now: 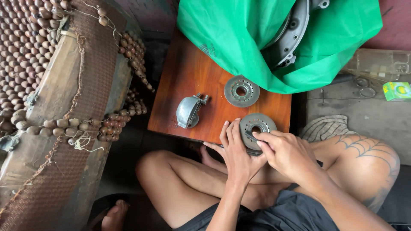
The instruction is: Cleaning residue and debris from motorcycle clutch plates using a small metal pick.
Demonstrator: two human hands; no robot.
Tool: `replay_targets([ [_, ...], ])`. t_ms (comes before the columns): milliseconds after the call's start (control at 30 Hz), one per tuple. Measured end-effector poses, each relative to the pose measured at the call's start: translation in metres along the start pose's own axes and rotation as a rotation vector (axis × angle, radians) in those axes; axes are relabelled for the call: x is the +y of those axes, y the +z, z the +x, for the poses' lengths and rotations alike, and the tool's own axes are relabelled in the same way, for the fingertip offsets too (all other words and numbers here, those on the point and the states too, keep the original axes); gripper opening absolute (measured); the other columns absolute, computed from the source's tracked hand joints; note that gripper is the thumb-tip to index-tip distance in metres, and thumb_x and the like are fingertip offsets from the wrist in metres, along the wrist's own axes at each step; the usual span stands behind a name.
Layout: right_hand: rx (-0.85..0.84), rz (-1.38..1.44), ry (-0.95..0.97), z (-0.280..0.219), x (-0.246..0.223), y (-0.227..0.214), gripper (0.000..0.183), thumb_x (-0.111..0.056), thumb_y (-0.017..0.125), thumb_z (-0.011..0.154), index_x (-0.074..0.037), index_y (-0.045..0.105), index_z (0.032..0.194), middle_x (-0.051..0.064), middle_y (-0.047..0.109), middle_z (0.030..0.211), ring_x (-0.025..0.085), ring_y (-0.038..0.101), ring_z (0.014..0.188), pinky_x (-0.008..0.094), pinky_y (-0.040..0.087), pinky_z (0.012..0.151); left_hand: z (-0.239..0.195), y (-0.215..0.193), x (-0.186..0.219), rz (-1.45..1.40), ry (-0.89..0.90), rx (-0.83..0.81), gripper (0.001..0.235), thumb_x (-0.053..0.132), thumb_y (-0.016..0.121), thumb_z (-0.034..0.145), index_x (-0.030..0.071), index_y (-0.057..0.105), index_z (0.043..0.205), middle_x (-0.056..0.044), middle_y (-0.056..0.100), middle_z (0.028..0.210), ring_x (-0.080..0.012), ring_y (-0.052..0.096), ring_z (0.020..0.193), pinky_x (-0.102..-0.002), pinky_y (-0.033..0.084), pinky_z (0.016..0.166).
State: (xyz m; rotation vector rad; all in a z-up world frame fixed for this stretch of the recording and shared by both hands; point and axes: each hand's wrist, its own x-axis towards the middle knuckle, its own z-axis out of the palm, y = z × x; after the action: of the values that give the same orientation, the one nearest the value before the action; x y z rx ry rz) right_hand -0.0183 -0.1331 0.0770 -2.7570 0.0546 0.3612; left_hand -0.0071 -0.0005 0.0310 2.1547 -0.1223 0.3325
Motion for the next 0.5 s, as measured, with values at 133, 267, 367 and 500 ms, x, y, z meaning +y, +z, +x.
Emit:
replay_targets([
  [133, -0.002, -0.006, 0.013, -0.001, -0.006, -0.003, 0.019, -0.042, 0.055, 0.095, -0.038, 0.072, 0.104, -0.001, 0.064, 0.071, 0.027, 0.072, 0.071, 0.045, 0.062, 0.065, 0.001, -0.001, 0.001, -0.009, -0.004, 0.005, 0.085, 0.037, 0.073, 0.062, 0.007, 0.053, 0.140, -0.007, 0.059, 0.132, -0.0345, 0.046, 0.135, -0.071, 0.028, 0.100],
  [267, -0.032, -0.034, 0.023, -0.005, -0.002, -0.011, 0.018, -0.041, 0.057, 0.094, -0.037, 0.072, 0.104, 0.000, 0.065, 0.072, 0.029, 0.073, 0.073, 0.047, 0.063, 0.066, 0.001, -0.004, 0.003, -0.035, -0.006, -0.006, 0.091, 0.041, 0.075, 0.060, 0.006, 0.052, 0.141, -0.009, 0.059, 0.133, -0.0365, 0.045, 0.136, -0.070, 0.030, 0.100],
  [367, 0.010, -0.026, 0.007, -0.001, -0.003, -0.001, 0.018, -0.041, 0.057, 0.094, -0.036, 0.073, 0.101, -0.002, 0.059, 0.066, 0.026, 0.071, 0.065, 0.044, 0.061, 0.062, 0.000, -0.001, 0.000, -0.029, -0.021, 0.002, 0.088, 0.039, 0.075, 0.061, 0.008, 0.053, 0.140, -0.008, 0.059, 0.131, -0.0358, 0.046, 0.134, -0.071, 0.028, 0.099],
  [500, -0.001, -0.020, 0.003, -0.003, -0.003, -0.003, 0.020, -0.041, 0.056, 0.095, -0.037, 0.072, 0.105, -0.001, 0.061, 0.068, 0.028, 0.072, 0.068, 0.045, 0.062, 0.063, 0.001, 0.002, 0.000, -0.013, -0.032, 0.021, 0.088, 0.038, 0.075, 0.060, 0.009, 0.054, 0.139, -0.007, 0.060, 0.130, -0.0345, 0.047, 0.134, -0.072, 0.028, 0.099],
])
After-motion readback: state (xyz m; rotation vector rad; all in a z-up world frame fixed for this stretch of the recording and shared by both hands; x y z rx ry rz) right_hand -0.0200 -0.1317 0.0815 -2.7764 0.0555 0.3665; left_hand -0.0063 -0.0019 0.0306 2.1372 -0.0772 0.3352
